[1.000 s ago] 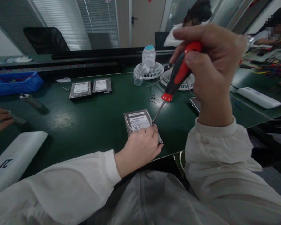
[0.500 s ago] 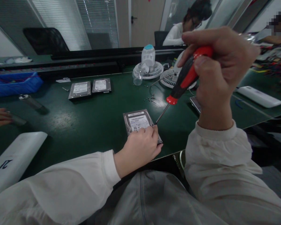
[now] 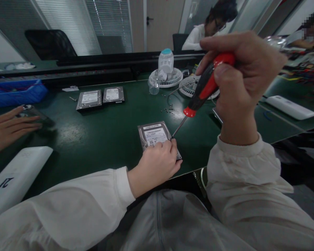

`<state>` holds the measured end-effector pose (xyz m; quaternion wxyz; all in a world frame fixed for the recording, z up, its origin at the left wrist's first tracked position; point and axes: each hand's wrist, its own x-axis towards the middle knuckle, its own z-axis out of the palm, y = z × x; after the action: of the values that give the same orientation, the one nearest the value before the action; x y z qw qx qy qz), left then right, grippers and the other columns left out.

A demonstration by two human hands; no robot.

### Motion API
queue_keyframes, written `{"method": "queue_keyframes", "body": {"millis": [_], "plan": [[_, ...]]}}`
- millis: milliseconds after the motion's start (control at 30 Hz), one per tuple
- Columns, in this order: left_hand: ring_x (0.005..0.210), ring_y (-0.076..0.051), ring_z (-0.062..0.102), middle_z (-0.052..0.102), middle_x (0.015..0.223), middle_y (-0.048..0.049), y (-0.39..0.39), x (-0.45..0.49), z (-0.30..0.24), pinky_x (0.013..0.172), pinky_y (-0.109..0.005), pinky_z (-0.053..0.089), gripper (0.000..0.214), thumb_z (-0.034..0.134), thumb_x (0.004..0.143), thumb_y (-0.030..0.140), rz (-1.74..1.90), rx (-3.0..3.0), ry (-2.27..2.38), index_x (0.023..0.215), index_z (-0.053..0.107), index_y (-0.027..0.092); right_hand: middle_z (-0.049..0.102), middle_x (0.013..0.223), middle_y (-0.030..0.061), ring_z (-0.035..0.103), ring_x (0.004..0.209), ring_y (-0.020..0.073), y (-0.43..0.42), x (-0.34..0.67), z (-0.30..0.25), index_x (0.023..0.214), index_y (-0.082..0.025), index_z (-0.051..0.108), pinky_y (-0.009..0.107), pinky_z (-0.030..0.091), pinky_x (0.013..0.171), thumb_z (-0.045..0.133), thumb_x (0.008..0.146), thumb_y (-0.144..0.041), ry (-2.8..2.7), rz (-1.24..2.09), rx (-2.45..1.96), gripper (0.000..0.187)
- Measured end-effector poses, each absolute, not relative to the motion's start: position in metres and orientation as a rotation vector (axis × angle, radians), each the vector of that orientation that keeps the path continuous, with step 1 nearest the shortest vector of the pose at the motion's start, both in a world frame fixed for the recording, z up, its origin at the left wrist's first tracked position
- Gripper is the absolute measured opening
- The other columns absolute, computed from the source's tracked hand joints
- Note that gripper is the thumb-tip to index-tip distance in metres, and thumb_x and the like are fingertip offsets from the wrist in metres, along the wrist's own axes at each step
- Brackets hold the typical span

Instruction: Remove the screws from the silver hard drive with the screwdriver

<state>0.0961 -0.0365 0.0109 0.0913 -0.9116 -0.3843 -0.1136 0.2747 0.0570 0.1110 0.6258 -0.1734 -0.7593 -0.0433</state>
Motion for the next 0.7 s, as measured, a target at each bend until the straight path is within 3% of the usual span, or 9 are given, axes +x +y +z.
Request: {"method": "queue_keyframes", "body": {"millis": [233,500,700], "plan": [[0.077,-0.023,0.066,0.067,0.100,-0.0135,-0.0357,0.0969,0.0102,0.053,-0.032,0.043,0.060,0.045,0.099,0.047,-0.341,-2.716,-1.133,0.138,0.053,0.003,0.069,0.084,0.0008,0.067,0.071,0.0119,0.0580,0.2742,0.1107,0.109,-0.019,0.076,0.028,0.045,0.065,0.052,0.085,-0.022,-1.737,-0.122,-0.412,0.034],[0.077,-0.022,0.066,0.068,0.101,-0.0133,-0.0360,0.0964,0.0107,0.054,-0.032,0.043,0.060,0.045,0.099,0.047,-0.345,-2.707,-1.127,0.138,0.054,0.003,0.069,0.086,-0.0017,0.068,0.074,0.0122,0.0556,0.2766,0.1124,0.112,-0.026,0.075,0.029,0.047,0.067,0.053,0.087,-0.022,-1.777,-0.138,-0.435,0.033],[0.078,-0.022,0.066,0.068,0.102,-0.0136,-0.0363,0.0962,0.0103,0.054,-0.031,0.043,0.060,0.045,0.099,0.046,-0.332,-2.708,-1.135,0.139,0.053,0.003,0.068,0.092,-0.0007,0.067,0.077,0.0101,0.0538,0.2781,0.1142,0.116,-0.022,0.073,0.026,0.047,0.067,0.049,0.090,-0.022,-1.833,-0.170,-0.440,0.035]]}}
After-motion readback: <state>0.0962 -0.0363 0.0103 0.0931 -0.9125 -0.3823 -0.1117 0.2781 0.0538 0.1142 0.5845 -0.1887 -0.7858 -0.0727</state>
